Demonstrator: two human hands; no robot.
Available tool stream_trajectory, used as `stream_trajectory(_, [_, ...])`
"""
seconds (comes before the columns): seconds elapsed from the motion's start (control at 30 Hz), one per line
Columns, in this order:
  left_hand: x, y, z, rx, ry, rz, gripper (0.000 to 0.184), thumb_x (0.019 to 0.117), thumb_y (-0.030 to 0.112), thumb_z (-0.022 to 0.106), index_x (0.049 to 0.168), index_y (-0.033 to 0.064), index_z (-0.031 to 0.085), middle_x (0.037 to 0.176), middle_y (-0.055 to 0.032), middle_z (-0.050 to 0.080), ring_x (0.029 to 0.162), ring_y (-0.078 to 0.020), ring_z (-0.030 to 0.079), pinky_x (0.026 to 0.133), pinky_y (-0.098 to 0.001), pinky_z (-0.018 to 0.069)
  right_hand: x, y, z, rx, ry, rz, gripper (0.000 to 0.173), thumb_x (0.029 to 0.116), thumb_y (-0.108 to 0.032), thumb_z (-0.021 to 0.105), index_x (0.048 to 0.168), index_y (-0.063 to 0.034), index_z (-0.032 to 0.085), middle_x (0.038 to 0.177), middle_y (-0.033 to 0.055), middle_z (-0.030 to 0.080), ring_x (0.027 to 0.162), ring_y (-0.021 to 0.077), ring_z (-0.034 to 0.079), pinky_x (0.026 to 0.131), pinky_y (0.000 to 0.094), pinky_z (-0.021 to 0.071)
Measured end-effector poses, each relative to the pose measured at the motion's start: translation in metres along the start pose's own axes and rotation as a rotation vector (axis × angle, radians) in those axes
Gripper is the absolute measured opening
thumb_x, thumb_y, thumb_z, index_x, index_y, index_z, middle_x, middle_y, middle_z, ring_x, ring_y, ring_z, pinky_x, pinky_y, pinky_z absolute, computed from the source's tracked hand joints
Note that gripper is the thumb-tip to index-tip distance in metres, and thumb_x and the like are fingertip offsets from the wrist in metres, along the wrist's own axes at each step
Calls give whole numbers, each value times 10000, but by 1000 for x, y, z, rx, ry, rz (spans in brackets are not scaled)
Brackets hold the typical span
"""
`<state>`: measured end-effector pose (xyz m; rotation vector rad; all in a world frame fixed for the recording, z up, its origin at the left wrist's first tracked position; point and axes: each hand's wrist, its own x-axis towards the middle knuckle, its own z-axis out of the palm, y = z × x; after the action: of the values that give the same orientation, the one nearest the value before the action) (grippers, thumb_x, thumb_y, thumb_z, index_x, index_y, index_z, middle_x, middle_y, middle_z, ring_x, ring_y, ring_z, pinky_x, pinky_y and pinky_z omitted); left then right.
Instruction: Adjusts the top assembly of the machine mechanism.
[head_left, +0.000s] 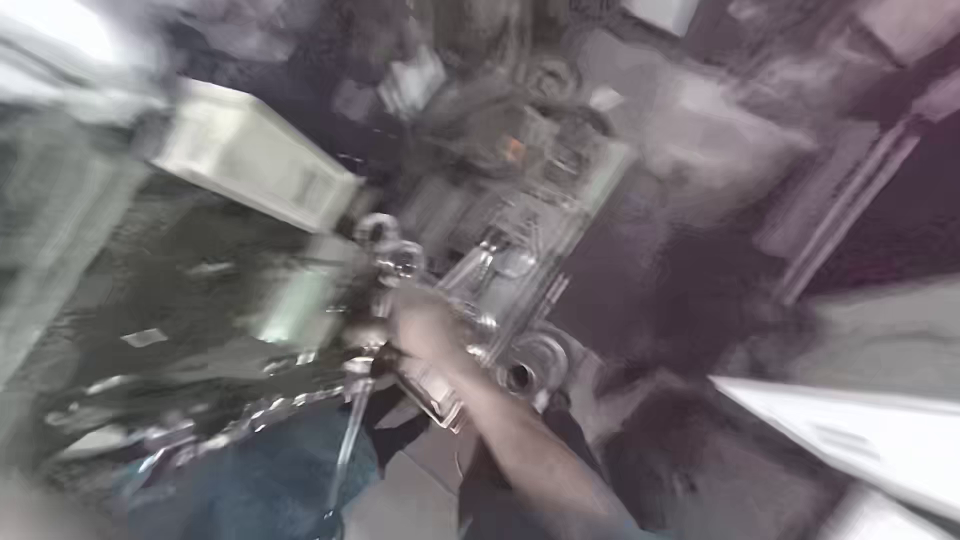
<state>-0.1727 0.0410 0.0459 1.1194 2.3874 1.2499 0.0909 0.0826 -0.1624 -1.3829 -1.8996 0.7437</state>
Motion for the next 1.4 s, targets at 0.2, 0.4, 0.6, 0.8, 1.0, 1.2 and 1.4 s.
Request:
stream_trajectory(0.2, [78, -50, -41, -104, 403, 175, 277, 1042, 118, 474, 1169, -105, 578, 1070, -158, 628, 949, -108, 576, 914, -270, 495, 13, 10, 8, -254, 93, -210, 275, 961, -189, 551, 1093, -68, 761, 1120, 126, 743, 1063, 322, 706, 937, 537, 541])
stream_trajectory(0.4, [53, -15, -28, -532, 251, 373, 99, 964, 43, 547, 925, 122, 591, 779, 134, 577, 712, 82, 549, 669, -146, 492, 10, 2, -12, -239, -4, -263, 257, 903, -156, 586, 1035, -24, 762, 1080, 185, 729, 1026, 386, 702, 896, 585, 544])
stream_trajectory(0.6, [71, -35, -20, -605, 263, 504, 150, 909, 47, 543, 953, 106, 674, 869, 199, 686, 842, 120, 623, 818, -141, 535, 19, -1, -41, -154, -329, -174, 251, 944, -143, 602, 1094, -3, 746, 1111, 207, 716, 1084, 386, 685, 996, 561, 525])
stream_trajectory(0.8, [66, -29, -21, -596, 296, 580, 119, 952, 126, 593, 959, 179, 699, 911, 240, 711, 889, 129, 646, 846, -134, 545, 31, -6, -56, -131, -493, -137, 270, 968, -170, 604, 1146, -23, 744, 1141, 223, 710, 1096, 404, 679, 998, 581, 515])
stream_trajectory(1.0, [47, -14, -28, -382, 357, 263, 149, 932, 42, 564, 1073, 24, 607, 879, 126, 651, 809, 92, 616, 777, -139, 541, 38, 14, -64, -108, -533, -245, 288, 958, -183, 612, 1183, -61, 744, 1179, 194, 714, 1089, 378, 693, 978, 557, 538])
stream_trajectory(1.2, [35, -6, -37, -255, 324, 267, 206, 881, 25, 637, 1082, 71, 641, 891, 107, 694, 798, 47, 655, 750, -188, 579, 37, 24, -74, -86, -591, -341, 386, 948, -181, 626, 1300, -36, 686, 1283, 228, 668, 1197, 399, 646, 1050, 540, 500])
stream_trajectory(1.4, [32, -2, -44, -256, 275, 174, 166, 890, -9, 657, 1041, 49, 693, 872, 25, 726, 777, -41, 682, 735, -276, 598, 64, 17, -114, -100, -1016, -376, 495, 1010, -313, 603, 1423, -40, 591, 1471, 207, 550, 1359, 358, 538, 1152, 511, 425])
